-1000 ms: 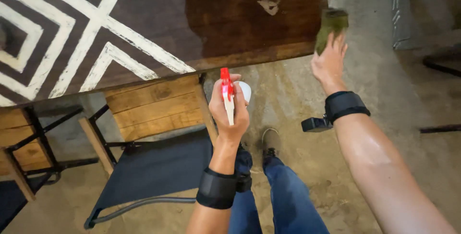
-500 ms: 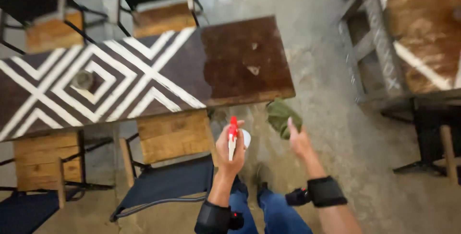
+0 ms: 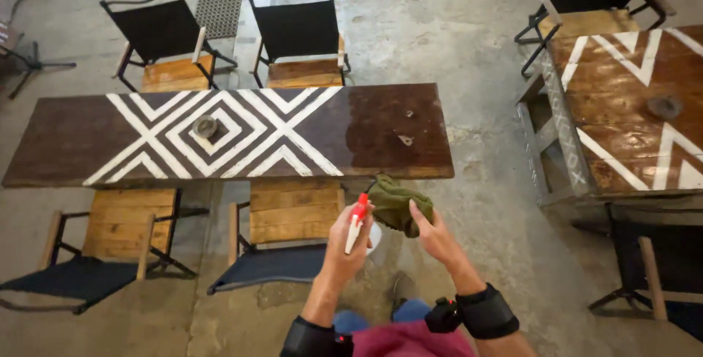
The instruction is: The person sprays liquid from a spray bottle onto wooden tables and wipes the surfaces with a green cloth. The person moves between multiple tables, repeating the spray and wipe sequence on each one.
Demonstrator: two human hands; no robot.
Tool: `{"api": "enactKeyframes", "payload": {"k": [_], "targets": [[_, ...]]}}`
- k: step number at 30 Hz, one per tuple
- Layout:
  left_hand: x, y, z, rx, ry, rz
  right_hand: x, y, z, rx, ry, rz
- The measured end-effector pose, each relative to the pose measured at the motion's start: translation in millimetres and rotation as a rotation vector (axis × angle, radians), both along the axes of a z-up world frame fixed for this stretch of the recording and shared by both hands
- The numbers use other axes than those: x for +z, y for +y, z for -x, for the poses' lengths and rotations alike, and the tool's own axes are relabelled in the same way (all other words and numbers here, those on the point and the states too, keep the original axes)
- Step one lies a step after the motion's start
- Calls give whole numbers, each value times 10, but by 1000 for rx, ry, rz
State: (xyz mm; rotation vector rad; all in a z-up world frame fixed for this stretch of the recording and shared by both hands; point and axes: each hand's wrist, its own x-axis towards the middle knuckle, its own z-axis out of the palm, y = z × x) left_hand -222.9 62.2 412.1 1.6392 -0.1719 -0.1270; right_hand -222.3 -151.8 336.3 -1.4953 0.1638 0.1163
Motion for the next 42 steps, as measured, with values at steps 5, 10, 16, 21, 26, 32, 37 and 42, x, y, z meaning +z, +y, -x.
{"api": "enactKeyframes", "payload": {"k": [5, 10, 16, 21, 26, 32, 37, 42], "targets": [[175, 554, 277, 81, -45, -43, 292, 211, 112, 8, -24, -3], [262, 1229, 477, 184, -144, -47, 407, 667, 209, 79, -98, 59], [615, 2219, 802, 196, -75, -6, 716, 1622, 503, -77, -20, 212], [776, 3037, 956, 171, -365, -128, 728, 2255, 711, -111, -182, 206], [1044, 3517, 996, -31, -337, -257, 1045, 2816, 799, 99, -119, 176], [1183, 3640, 940, -47, -708, -428, 1637, 3447, 684, 425, -470, 298], [1059, 3664, 899, -88, -725, -345, 1596, 3679, 470, 527, -538, 188], [1120, 3652, 803, 42, -575, -506, 1818, 3717, 359, 371, -565, 250]]}}
